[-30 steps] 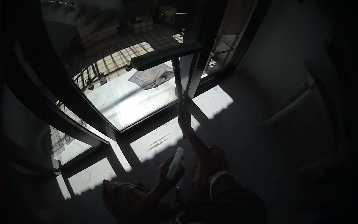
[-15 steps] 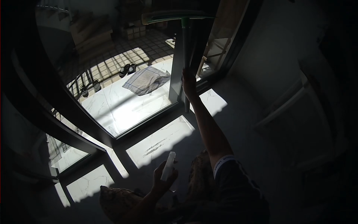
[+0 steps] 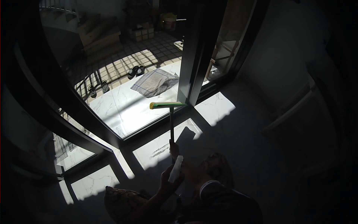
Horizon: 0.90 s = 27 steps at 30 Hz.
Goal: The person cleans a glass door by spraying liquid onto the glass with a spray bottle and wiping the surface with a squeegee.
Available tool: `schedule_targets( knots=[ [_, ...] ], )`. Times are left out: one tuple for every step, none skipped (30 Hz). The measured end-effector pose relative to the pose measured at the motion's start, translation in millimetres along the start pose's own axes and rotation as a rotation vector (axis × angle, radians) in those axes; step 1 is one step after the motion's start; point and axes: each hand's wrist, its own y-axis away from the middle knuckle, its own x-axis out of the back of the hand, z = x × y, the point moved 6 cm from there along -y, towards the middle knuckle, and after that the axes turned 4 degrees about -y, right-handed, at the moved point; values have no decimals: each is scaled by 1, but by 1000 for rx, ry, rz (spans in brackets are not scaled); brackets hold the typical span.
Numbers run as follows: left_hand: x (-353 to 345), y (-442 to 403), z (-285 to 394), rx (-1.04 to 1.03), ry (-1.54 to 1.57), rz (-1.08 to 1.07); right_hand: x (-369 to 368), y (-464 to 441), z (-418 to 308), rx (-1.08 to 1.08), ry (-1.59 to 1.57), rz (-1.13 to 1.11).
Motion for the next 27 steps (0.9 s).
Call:
schedule_targets(
  knots=[
    [1, 2, -6, -11, -2, 8, 0, 44, -35, 23, -40, -99],
    [1, 2, -12, -28, 4, 5, -6, 93, -78, 57, -79, -198],
    [1, -1, -12, -51, 8, -2, -6, 179, -151, 96, -118, -298],
    [1, -1, -2, -31, 12, -6, -6, 143, -112, 126, -118, -309],
    [1, -4, -3, -59, 6, -6, -2, 122, -73, 187, -109, -319],
    [0, -6, -11, -56, 45, -8, -4, 104, -54, 241, -102, -327],
    [0, -8, -19, -51, 86, -13, -2, 87, -38, 295, -94, -333],
    [0, -12, -15, -148, -1, -9, -2, 74, -22, 346, -86, -337],
    [1, -14, -16, -163, -3, -11, -1, 64, -16, 395, -77, -338],
    [2, -15, -14, -203, -15, -1, 1, 55, -10, 440, -66, -338],
    [1, -17, -13, -243, -23, 8, 5, 47, -4, 485, -51, -335],
    [1, -19, -11, -254, -15, 2, 11, 39, 1, 529, -32, -329],
    [3, -21, -12, -236, -19, 13, 2, 50, -30, 571, -13, -321],
    [5, -23, -14, -217, -25, 22, 1, 69, -67, 775, 182, -277],
    [8, -29, -22, -227, -119, 3, 9, 70, -78, 366, 25, -199],
    [11, -32, -21, -235, -112, -9, 9, 86, -99, -41, -135, -114],
    [14, -36, -25, -150, -77, -40, 16, 83, -116, 15, -115, -94],
    [13, -39, -30, -64, -43, -74, 27, 78, -126, 38, -125, -86],
    [14, -39, -15, -63, -9, -33, 39, 74, -134, 57, -133, -76],
    [15, -40, -12, -63, 2, -46, 52, 68, -136, 62, -145, -65],
    [19, -43, -9, -81, 32, -15, 62, 67, -142, 94, -161, -35],
    [23, -49, -6, -100, 64, 18, 70, 65, -147, 129, -173, -7],
    [24, -54, -1, -95, 80, 8, 73, 67, -152, 131, -173, 22],
    [26, -58, 3, -97, 101, 25, 75, 69, -152, 121, -165, 40],
    [29, -61, 1, -88, 120, 41, 76, 68, -147, 113, -190, 44],
    [30, -66, -10, -32, 181, 43, 73, 72, -146, 101, -218, 52],
    [30, -69, -16, -6, 197, 20, 69, 74, -142, 65, -252, 46]
  ],
)
